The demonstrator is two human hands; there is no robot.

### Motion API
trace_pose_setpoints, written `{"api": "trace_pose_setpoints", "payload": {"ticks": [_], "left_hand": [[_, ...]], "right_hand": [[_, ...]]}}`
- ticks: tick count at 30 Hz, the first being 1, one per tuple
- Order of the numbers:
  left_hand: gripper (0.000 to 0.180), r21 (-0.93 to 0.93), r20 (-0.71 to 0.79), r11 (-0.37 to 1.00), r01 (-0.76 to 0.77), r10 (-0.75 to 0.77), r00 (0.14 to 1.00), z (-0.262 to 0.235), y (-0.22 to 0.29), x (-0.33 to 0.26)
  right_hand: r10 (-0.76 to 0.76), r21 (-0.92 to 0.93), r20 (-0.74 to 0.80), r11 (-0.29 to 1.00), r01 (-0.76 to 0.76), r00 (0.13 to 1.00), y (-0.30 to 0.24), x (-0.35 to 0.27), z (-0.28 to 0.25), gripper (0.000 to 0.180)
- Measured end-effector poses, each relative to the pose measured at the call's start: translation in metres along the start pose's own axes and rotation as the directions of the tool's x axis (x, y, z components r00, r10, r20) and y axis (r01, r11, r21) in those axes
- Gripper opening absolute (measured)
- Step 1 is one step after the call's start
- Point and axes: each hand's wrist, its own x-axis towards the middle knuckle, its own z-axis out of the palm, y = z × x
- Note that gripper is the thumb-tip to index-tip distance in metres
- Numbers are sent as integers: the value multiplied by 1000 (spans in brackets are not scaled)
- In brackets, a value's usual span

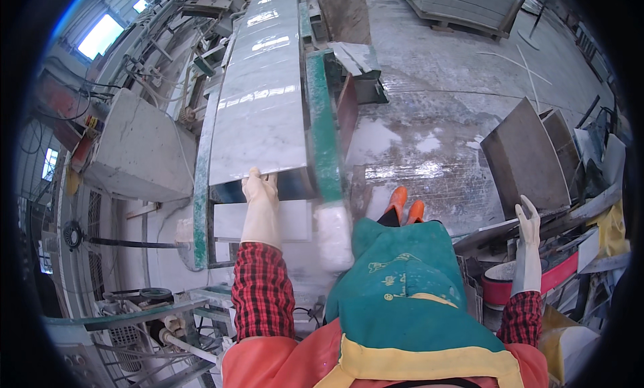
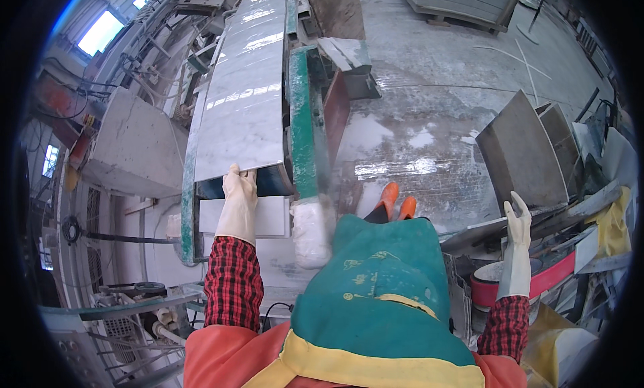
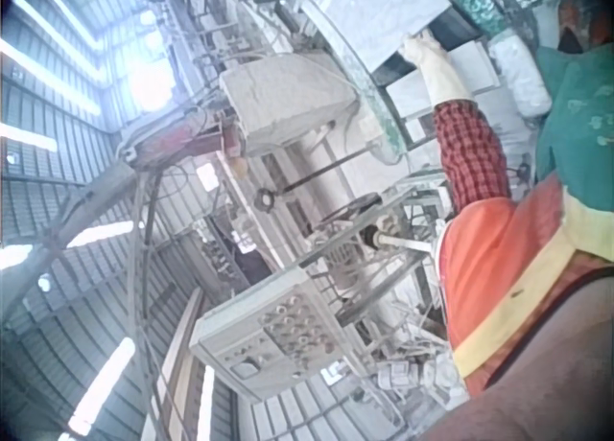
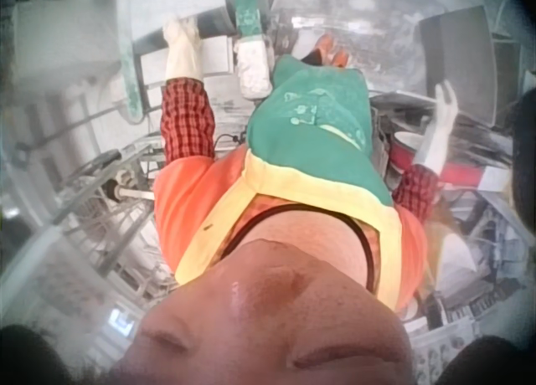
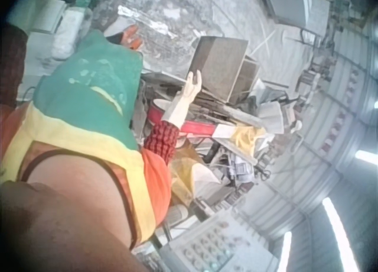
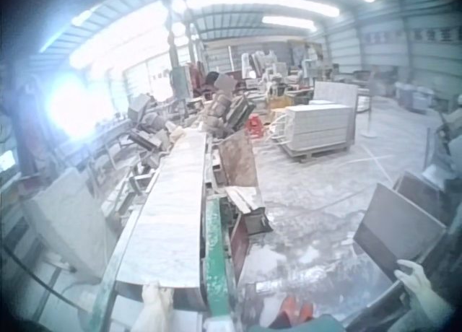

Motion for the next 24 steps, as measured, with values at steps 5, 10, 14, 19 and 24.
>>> {"api": "trace_pose_setpoints", "payload": {"ticks": [5,10,14,19,24], "left_hand": [[35,415,-2,910,23,-24,1000,-13,20,-1],[32,395,4,892,222,-243,970,-33,48,-2],[40,658,68,750,65,-145,987,-29,60,-21],[42,754,509,425,-501,105,855,-3,49,-64],[46,273,962,-37,-961,33,272,49,-27,-99]], "right_hand": [[-2,-9,4,1000,2,1000,3,-3,0,48],[-1,-8,-19,1000,0,1000,14,-12,-18,47],[12,-4,-89,1000,-13,996,18,-17,-42,43],[-254,-397,-347,912,104,903,50,-16,-100,43],[-359,-786,-494,575,-230,792,83,-14,-169,52]]}}
